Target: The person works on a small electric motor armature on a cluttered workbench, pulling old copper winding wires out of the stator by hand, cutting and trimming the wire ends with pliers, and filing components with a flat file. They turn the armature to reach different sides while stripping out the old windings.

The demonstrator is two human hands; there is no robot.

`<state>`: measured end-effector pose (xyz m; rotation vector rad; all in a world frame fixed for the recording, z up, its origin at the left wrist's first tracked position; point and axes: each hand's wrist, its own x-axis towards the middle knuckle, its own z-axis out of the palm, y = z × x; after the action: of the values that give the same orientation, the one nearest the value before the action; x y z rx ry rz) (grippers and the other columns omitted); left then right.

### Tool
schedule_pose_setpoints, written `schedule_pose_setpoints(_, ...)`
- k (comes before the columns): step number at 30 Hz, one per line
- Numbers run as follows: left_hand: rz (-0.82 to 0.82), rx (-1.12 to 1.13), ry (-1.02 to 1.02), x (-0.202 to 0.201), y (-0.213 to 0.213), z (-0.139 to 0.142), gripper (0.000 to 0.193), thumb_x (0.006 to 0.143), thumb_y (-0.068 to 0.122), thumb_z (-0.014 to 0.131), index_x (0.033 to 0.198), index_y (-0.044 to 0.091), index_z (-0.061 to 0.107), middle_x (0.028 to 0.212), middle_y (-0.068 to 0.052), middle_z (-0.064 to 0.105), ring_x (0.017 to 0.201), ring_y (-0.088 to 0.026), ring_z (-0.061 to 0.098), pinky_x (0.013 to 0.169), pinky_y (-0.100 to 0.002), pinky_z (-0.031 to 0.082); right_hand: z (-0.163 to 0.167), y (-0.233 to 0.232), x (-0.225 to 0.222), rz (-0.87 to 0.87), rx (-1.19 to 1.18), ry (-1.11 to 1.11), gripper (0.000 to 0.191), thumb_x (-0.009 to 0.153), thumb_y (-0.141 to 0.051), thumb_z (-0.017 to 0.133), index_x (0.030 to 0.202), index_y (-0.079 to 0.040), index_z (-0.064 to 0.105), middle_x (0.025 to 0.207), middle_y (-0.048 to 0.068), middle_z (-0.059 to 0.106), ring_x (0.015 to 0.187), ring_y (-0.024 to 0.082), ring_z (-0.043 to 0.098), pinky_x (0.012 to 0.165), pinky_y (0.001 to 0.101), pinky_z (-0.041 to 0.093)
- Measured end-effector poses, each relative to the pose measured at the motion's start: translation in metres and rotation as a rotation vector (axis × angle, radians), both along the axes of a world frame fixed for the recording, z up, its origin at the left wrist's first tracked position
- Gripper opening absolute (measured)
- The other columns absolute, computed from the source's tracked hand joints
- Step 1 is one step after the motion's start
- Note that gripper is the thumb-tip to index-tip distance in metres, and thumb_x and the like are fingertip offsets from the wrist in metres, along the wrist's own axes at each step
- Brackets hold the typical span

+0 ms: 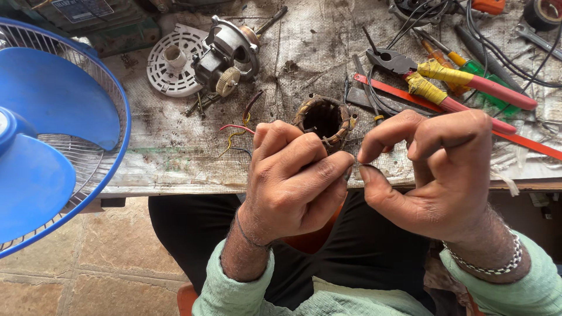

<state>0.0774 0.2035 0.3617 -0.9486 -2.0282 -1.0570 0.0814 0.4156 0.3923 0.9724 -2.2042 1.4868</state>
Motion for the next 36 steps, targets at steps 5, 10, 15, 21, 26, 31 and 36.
schedule_pose_setpoints(5, -0.012, -0.053, -0.004, 0.003, -0.002, 0.003, 0.023, 0.087, 0.017, 0.081, 0.109, 0.013, 0.074, 0.092, 0.003, 0.057, 0.093, -0.020, 0.054, 0.086, -0.036, 0.039, -0.006, 0.004, 0.001, -0.027, 0.084, 0.022, 0.058, 0.084, 0.009, 0.073, 0.112, -0.010, 0.026, 0.098, 0.015, 0.061, 0.085, 0.017, 0.067, 0.075, 0.0273, 0.057)
schedule_pose_setpoints(10, 0.010, -0.047, 0.041, 0.004, -0.002, 0.003, 0.025, 0.087, 0.019, 0.081, 0.109, 0.012, 0.074, 0.096, 0.002, 0.059, 0.096, -0.020, 0.055, 0.089, -0.038, 0.039, -0.003, 0.010, -0.005, -0.096, 0.114, 0.097, 0.056, 0.082, 0.008, 0.070, 0.111, -0.008, 0.025, 0.098, 0.016, 0.057, 0.080, 0.020, 0.067, 0.070, 0.0281, 0.056)
schedule_pose_setpoints(15, 0.152, -0.082, 0.188, 0.001, -0.004, -0.001, 0.021, 0.091, 0.018, 0.080, 0.111, 0.013, 0.076, 0.092, 0.006, 0.055, 0.095, -0.018, 0.050, 0.089, -0.039, 0.038, 0.008, 0.016, -0.009, -0.092, -0.043, 0.015, 0.049, 0.084, 0.007, 0.065, 0.115, -0.010, 0.032, 0.111, 0.012, 0.044, 0.084, 0.020, 0.067, 0.073, 0.0291, 0.056)
schedule_pose_setpoints(21, 0.306, -0.165, 0.404, -0.002, 0.003, -0.011, 0.025, 0.094, 0.014, 0.076, 0.119, 0.012, 0.078, 0.088, 0.008, 0.045, 0.093, -0.014, 0.046, 0.086, -0.036, 0.036, 0.009, 0.009, 0.000, 0.082, -0.114, -0.329, 0.058, 0.081, 0.009, 0.066, 0.121, -0.012, 0.030, 0.112, 0.014, 0.057, 0.107, 0.018, 0.060, 0.095, 0.0333, 0.053)
schedule_pose_setpoints(26, 0.338, -0.190, 0.440, 0.000, 0.004, -0.016, 0.028, 0.094, 0.016, 0.076, 0.123, 0.015, 0.079, 0.091, 0.009, 0.045, 0.095, -0.014, 0.043, 0.086, -0.036, 0.036, 0.006, 0.005, 0.005, 0.086, -0.236, -0.495, 0.052, 0.086, 0.013, 0.062, 0.121, -0.012, 0.032, 0.108, 0.014, 0.056, 0.109, 0.017, 0.060, 0.095, 0.0334, 0.053)
schedule_pose_setpoints(31, 0.337, -0.176, 0.447, -0.002, 0.008, -0.019, 0.026, 0.097, 0.019, 0.077, 0.122, 0.016, 0.079, 0.092, 0.010, 0.045, 0.095, -0.014, 0.042, 0.086, -0.035, 0.035, 0.003, 0.007, 0.005, 0.057, -0.263, -0.547, 0.050, 0.089, 0.013, 0.060, 0.121, -0.010, 0.031, 0.107, 0.013, 0.057, 0.105, 0.015, 0.060, 0.090, 0.0311, 0.054)
schedule_pose_setpoints(36, 0.312, -0.144, 0.455, -0.002, 0.014, -0.021, 0.025, 0.096, 0.018, 0.079, 0.121, 0.015, 0.078, 0.094, 0.012, 0.049, 0.096, -0.013, 0.043, 0.087, -0.035, 0.034, 0.002, 0.006, 0.003, 0.009, -0.198, -0.493, 0.050, 0.087, 0.014, 0.060, 0.119, -0.010, 0.030, 0.107, 0.012, 0.056, 0.103, 0.015, 0.062, 0.090, 0.0311, 0.056)
